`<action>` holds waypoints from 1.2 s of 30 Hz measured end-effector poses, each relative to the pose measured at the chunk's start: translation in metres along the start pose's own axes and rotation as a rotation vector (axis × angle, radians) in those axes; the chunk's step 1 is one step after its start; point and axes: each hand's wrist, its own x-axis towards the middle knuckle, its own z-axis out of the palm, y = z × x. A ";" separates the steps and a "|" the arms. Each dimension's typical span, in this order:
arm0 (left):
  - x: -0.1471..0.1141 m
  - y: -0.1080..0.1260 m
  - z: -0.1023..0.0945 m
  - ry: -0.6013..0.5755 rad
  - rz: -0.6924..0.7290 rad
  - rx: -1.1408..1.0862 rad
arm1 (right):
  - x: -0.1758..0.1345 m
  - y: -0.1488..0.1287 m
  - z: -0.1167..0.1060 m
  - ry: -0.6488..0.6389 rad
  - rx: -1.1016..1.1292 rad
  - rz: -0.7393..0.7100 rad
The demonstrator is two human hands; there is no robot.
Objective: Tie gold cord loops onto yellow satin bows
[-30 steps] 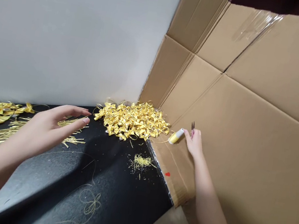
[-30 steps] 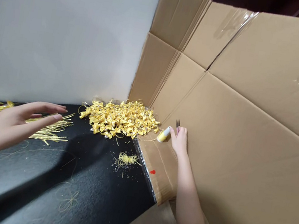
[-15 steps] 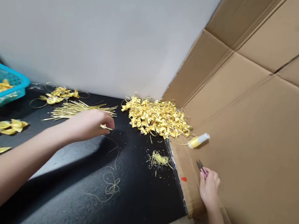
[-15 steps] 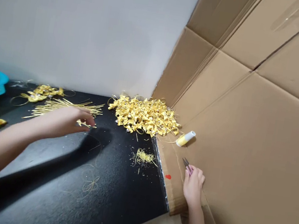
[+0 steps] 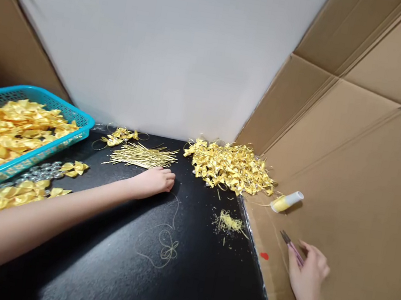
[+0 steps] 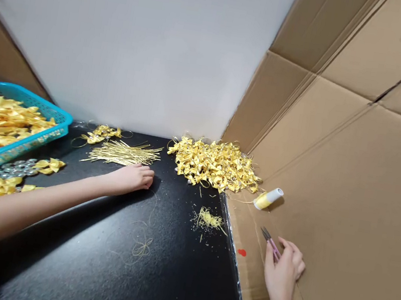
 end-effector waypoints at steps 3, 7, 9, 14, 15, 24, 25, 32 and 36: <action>-0.001 0.002 -0.003 0.019 -0.008 -0.006 | 0.012 -0.038 -0.017 0.102 0.103 -0.042; -0.004 0.003 -0.034 0.073 -0.045 -0.046 | 0.026 -0.123 -0.039 0.114 0.440 -0.088; -0.006 0.009 -0.059 0.105 -0.058 -0.078 | 0.028 -0.175 -0.042 -0.049 0.631 -0.175; -0.016 0.041 -0.119 0.135 -0.054 -0.161 | 0.027 -0.302 -0.028 -0.771 1.133 -0.229; -0.019 0.047 -0.128 0.133 -0.068 -0.186 | 0.029 -0.322 -0.025 -0.913 1.219 -0.226; -0.082 0.041 -0.135 0.196 -0.213 -1.160 | 0.093 -0.349 -0.049 -1.600 1.452 -0.308; -0.086 0.039 -0.130 0.222 -0.223 -1.243 | 0.100 -0.348 -0.055 -1.605 1.472 -0.297; -0.088 0.045 -0.102 0.274 -0.332 -1.328 | 0.142 -0.348 -0.096 -1.630 1.466 -0.335; -0.085 0.049 -0.107 0.346 -0.396 -1.079 | 0.159 -0.356 -0.115 -1.574 1.424 -0.380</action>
